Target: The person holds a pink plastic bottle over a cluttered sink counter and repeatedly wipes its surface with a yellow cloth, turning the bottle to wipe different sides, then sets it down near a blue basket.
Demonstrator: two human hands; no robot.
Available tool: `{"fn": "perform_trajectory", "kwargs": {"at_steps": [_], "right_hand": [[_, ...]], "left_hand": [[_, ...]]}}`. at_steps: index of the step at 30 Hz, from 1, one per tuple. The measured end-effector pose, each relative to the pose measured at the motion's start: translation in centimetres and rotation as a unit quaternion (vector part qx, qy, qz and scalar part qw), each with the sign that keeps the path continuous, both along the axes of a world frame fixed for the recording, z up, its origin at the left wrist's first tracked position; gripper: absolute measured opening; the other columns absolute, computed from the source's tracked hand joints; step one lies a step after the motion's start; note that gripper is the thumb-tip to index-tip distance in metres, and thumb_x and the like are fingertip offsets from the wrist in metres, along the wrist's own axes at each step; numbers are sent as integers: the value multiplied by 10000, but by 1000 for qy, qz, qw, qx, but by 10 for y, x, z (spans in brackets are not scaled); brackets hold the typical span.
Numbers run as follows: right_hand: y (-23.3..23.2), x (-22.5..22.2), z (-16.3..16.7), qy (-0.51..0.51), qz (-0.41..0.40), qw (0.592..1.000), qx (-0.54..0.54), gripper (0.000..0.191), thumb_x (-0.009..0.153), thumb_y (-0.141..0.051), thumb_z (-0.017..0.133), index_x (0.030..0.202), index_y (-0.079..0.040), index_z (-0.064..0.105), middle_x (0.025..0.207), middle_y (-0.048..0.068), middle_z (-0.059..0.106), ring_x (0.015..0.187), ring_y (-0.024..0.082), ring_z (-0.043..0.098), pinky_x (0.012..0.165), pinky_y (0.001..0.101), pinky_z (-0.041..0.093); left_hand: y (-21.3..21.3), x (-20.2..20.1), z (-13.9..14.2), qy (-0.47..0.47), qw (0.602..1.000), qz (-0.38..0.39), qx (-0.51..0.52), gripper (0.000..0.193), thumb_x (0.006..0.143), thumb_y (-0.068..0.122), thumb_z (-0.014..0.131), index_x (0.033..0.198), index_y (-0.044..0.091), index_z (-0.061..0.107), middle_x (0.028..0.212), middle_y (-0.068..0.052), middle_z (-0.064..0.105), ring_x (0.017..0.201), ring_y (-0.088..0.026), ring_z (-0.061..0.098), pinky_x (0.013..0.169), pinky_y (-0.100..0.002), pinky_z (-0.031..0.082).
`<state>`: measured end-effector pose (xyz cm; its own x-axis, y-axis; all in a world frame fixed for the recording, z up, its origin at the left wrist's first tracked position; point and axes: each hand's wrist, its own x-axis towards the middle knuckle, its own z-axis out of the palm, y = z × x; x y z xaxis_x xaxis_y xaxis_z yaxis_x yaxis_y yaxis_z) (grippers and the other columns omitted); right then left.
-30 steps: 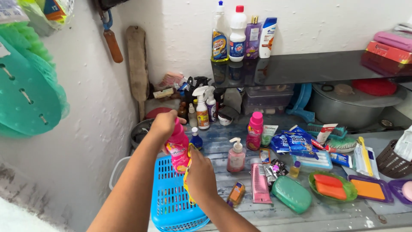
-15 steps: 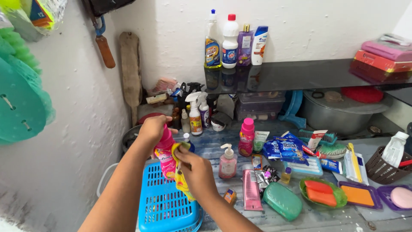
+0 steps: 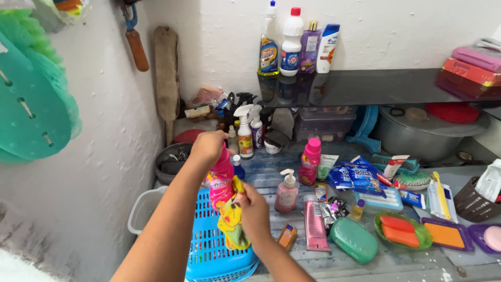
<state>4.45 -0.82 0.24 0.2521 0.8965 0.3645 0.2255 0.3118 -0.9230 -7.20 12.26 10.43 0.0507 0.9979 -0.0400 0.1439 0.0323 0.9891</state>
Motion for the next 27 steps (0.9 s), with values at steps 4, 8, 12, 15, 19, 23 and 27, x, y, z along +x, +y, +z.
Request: {"fn": "perform_trajectory", "kwargs": {"at_steps": [4,8,12,15,19,23,27], "right_hand": [[14,7,31,72,30,997,-17,296,969,-146,608,1221,-38,721,950,32,753,828,78,632,766,282,535],[20,-5,57,112,24,989,96,382,1044,-300,602,1259,-3,708,1042,60,737,954,93,605,871,280,509],[17,-25,37,188,75,977,66,645,1034,-516,430,1464,-42,513,1351,44,632,1232,104,562,1069,275,407],[2,-36,8,164,89,982,41,751,1029,-594,361,1555,-59,381,1479,52,523,1341,123,486,1128,288,343],[-18,-43,1,258,59,963,-50,741,1003,-593,347,1541,-86,403,1452,61,564,1290,154,552,1072,316,416],[-15,-52,30,301,59,951,45,702,1004,-564,357,1520,-98,456,1423,37,597,1243,129,593,1039,298,453],[29,-46,51,245,31,967,69,655,1043,-543,384,1403,-37,591,1253,64,687,1110,139,637,982,305,490]], "left_hand": [[6,0,-8,122,980,-13,156,344,942,203,500,1124,27,732,999,-228,763,902,-337,755,827,-404,545],[12,4,-21,410,845,-7,342,310,947,189,495,1075,47,739,1154,-181,720,1121,-375,659,933,-456,523],[9,2,-27,313,886,10,343,382,951,223,441,1122,62,742,1178,-204,698,1114,-385,642,962,-448,501],[0,1,-19,170,960,12,223,442,935,275,403,1063,86,783,1129,-163,733,1100,-329,670,973,-409,499],[-10,7,-8,139,985,-7,106,444,928,323,398,1071,138,776,1034,-164,778,1041,-314,729,960,-392,521],[-6,11,-10,136,985,7,106,431,916,329,431,1062,147,793,1097,-156,743,1095,-329,682,983,-401,492],[6,5,-20,224,949,4,224,438,987,301,381,1079,85,750,1191,-170,706,1132,-398,629,978,-450,481]]}}
